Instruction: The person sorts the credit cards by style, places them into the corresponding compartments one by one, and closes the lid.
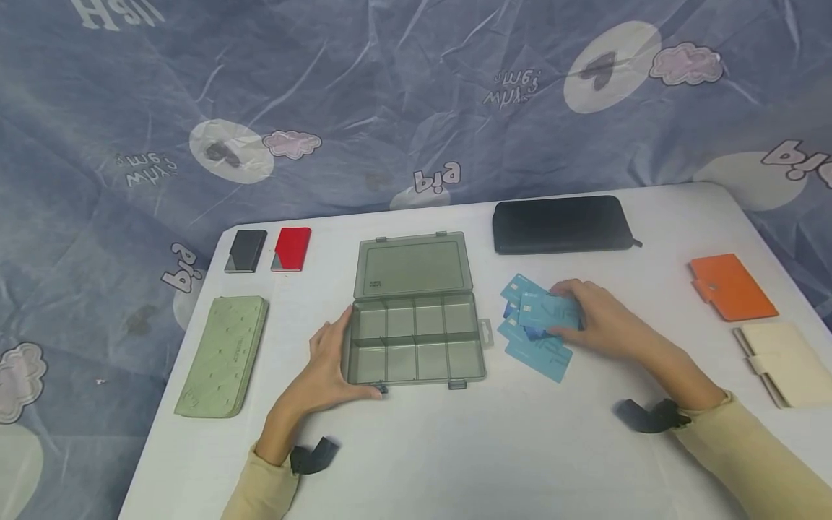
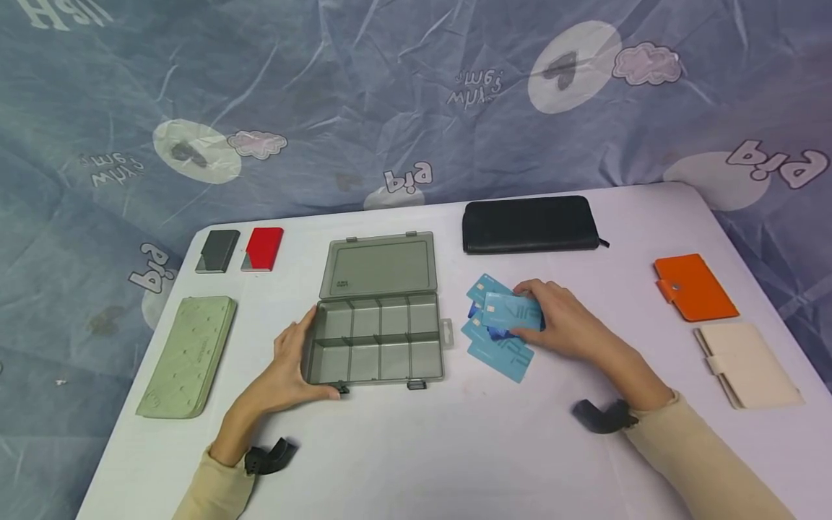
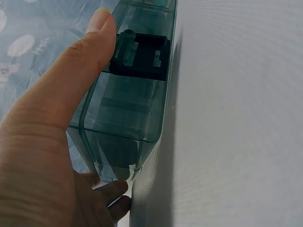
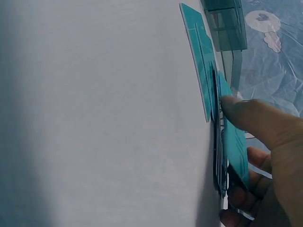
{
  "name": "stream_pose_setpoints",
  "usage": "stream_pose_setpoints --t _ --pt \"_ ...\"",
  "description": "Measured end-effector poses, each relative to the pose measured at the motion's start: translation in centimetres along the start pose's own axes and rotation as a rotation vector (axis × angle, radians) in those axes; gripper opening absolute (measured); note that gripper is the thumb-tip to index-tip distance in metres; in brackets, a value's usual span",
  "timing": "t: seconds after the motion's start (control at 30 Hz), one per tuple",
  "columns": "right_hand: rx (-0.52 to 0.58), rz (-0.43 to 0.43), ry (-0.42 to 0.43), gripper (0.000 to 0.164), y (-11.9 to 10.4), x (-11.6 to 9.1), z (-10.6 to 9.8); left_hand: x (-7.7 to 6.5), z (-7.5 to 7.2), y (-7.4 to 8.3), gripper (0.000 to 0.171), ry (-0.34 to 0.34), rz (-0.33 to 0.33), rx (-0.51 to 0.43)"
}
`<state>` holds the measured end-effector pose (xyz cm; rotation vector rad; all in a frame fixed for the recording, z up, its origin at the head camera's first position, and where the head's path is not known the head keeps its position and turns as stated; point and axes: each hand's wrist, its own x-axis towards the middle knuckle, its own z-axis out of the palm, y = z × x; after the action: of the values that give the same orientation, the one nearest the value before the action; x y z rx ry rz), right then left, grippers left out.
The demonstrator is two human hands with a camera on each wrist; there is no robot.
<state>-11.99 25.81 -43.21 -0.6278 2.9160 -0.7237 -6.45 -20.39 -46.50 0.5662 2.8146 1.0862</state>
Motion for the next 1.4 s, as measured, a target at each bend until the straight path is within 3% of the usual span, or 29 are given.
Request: stream_pose_setpoints --t 0.23,0.5,0.73,1.03,1.23,1.4 --pt "0.021 -0.073 -0.021 0.069 0.4 0.2 0.1 -0.1 -0.1 -0.1 0.138 0.003 -0.007 -0.005" --pt "0.046 -0.044 -0.009 0.064 0.4 0.4 -0.1 0.2 -0.2 0.0 0.138 0.009 0.042 -0.001" --pt "0.117 -0.186 0.035 0.061 -3.5 2.4 -0.7 0.3 -0.4 -0.1 0.138 0.014 0.047 0.007" --pt "0.282 -0.299 -0.057 0.062 -9.3 6.2 1.2 0.1 0.0 -0.5 0.136 0.008 0.035 0.007" --pt "0.292 -0.347 -0.073 0.062 -10.8 7.4 3.2 0.2 0.2 -0.5 0.134 0.003 0.043 0.031" --pt "0.275 -0.334 -0.070 0.063 -11.0 7.8 4.4 0.2 0.0 -0.3 0.135 0.002 0.040 0.026"
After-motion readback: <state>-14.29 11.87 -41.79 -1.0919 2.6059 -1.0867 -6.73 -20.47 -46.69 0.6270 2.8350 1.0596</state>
